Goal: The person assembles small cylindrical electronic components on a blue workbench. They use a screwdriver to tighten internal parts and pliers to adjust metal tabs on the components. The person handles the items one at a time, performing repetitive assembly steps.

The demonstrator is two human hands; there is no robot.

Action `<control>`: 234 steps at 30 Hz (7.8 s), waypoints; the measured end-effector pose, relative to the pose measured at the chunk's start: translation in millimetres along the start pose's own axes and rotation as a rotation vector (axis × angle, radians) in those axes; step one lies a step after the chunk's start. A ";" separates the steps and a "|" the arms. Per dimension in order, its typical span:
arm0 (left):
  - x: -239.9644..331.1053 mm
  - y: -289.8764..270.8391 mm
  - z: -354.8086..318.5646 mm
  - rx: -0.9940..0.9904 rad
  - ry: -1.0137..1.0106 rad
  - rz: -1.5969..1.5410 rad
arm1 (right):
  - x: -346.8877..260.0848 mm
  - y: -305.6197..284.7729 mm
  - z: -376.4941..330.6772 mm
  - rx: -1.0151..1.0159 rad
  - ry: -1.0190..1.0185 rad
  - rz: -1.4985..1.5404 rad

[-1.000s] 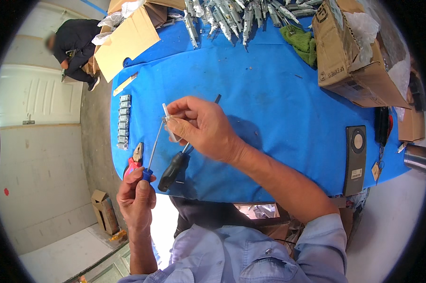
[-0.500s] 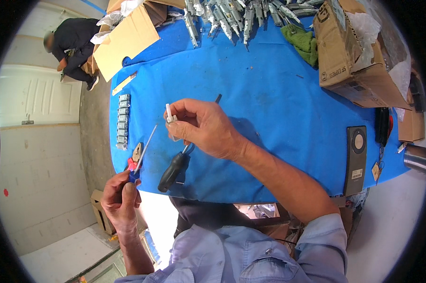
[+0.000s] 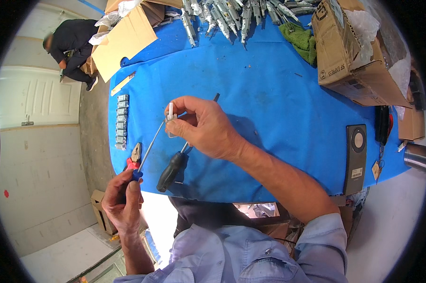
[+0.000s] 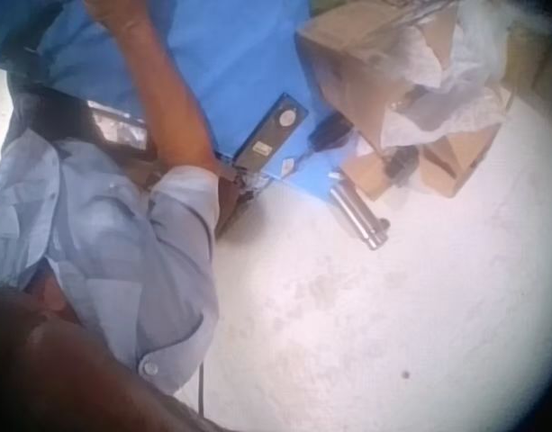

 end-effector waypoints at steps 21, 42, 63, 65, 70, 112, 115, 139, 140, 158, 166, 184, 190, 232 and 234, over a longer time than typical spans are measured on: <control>16.4 14.3 -9.4 -0.013 0.193 0.350 | -5.0 0.1 -2.8 0.130 -0.183 -0.241; 39.3 47.2 -24.1 -0.014 0.493 0.603 | -15.9 2.2 -8.2 0.198 -0.386 -0.495; -1.3 92.8 101.3 -0.021 0.397 0.561 | -24.8 -35.7 4.8 0.454 -0.327 -0.301; 9.8 105.6 105.6 -0.003 0.549 0.645 | -19.2 -41.7 8.2 0.472 -0.305 -0.218; 87.2 142.9 81.0 -0.336 0.609 0.362 | -6.5 -49.5 7.1 0.553 -0.150 -0.096; -21.4 163.6 151.3 -0.485 -0.199 -0.618 | -16.1 -29.4 10.1 0.294 -0.230 -0.321; -24.4 164.5 152.6 -0.481 -0.203 -0.594 | -17.2 -31.3 10.0 0.331 -0.220 -0.282; -19.7 168.8 149.3 -0.549 -0.136 -0.541 | -14.5 -41.3 14.2 0.397 -0.217 -0.230; -19.6 169.5 148.8 -0.550 -0.140 -0.547 | -14.2 -41.7 14.0 0.407 -0.214 -0.231; -20.1 168.5 145.5 -0.549 -0.166 -0.495 | -13.4 -40.3 14.3 0.389 -0.143 -0.199; -22.0 168.7 146.4 -0.554 -0.158 -0.491 | -11.9 -39.1 14.5 0.310 -0.207 -0.294; -17.1 166.1 147.3 -0.578 0.014 -0.480 | -8.4 -40.4 14.3 0.303 -0.149 -0.179; -15.1 165.4 145.9 -0.568 0.031 -0.469 | -9.2 -41.1 14.1 0.250 -0.118 -0.142; -23.9 161.7 144.8 -0.553 -0.160 -0.293 | -9.6 -34.2 13.9 0.300 -0.144 -0.359; -26.0 161.9 145.0 -0.556 -0.150 -0.277 | -7.8 -34.5 14.3 0.299 -0.155 -0.378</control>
Point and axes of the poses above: each hand's wrist, its own z-axis towards the middle knuckle, its own y-axis out of the palm, x = y × z, the point moved 8 cm from there along z, towards the middle knuckle, and after that the axes turned 7 degrees about x, right-handed, at the moved point
